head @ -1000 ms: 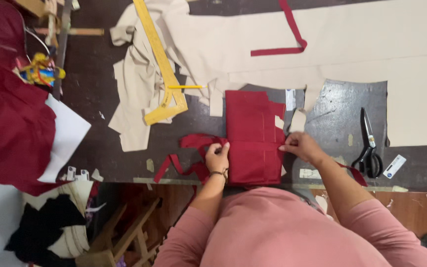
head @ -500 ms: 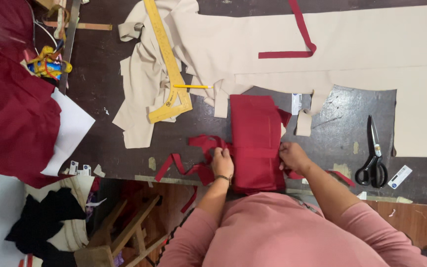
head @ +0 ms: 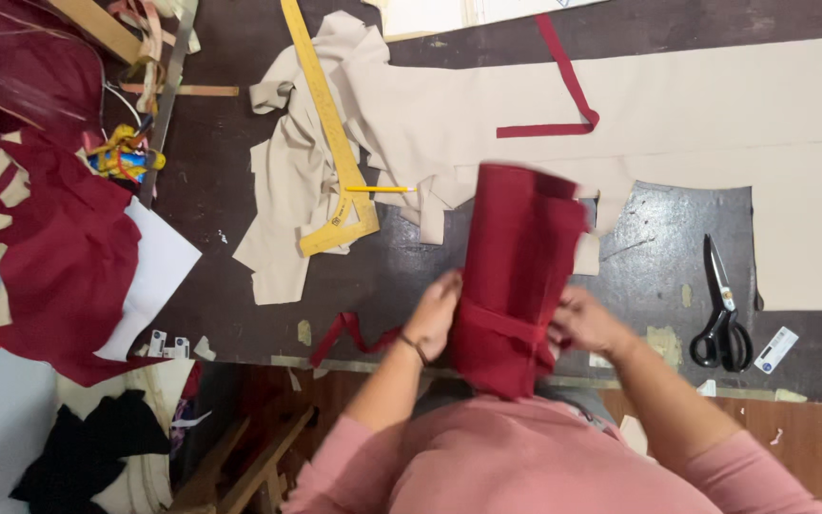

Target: The person cuts a large piece of white paper on a table using scissors. They then pick up a stack of red fabric pieces from the floor, place them on the table, and use a pencil to mark the fabric.

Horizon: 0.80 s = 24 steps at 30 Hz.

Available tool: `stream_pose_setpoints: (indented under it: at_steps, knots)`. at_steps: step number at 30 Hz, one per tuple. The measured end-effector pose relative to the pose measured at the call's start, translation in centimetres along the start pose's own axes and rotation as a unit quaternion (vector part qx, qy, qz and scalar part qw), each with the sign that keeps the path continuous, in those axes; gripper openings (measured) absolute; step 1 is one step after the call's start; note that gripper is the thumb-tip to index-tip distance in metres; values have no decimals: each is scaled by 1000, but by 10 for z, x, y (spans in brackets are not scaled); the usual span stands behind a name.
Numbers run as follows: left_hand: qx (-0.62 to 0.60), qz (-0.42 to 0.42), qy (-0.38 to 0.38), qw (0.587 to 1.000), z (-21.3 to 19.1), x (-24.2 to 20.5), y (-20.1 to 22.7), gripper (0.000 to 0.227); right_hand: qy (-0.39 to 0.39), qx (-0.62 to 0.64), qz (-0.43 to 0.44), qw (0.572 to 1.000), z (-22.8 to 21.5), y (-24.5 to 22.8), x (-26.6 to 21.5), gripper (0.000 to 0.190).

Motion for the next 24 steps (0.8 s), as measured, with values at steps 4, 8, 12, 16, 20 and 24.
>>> stream_pose_setpoints:
  at_steps: [4, 8, 12, 16, 20, 24]
  knots:
    - [86, 168, -150, 970, -6, 32, 56, 21, 18, -453, -255, 854, 54, -159, -49, 47]
    - [322, 301, -133, 888, -14, 67, 5, 14, 63, -624, -242, 740, 56, -99, -29, 64]
    - [447, 276, -60, 849, -37, 97, -106, 13, 73, -742, -191, 638, 65, -5, -2, 31]
    - [583, 309, -64, 748, -24, 76, -101, 26, 149, -723, -87, 668, 32, 25, -24, 26]
    - [634, 332, -129, 686, -29, 67, -97, 11, 156, -767, 112, 612, -10, 22, -76, 41]
    - [309, 105, -152, 933, -33, 74, -66, 26, 79, -791, 199, 573, 10, -24, -102, 12]
Point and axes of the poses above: each hand's wrist, its own x-axis towards the middle knuckle, its own z-axis out of the palm, y = z × x, the point moved 9 cm from there along x, towards the middle knuckle, and after that the axes turned 13 degrees about -y, right-handed, at the moved point
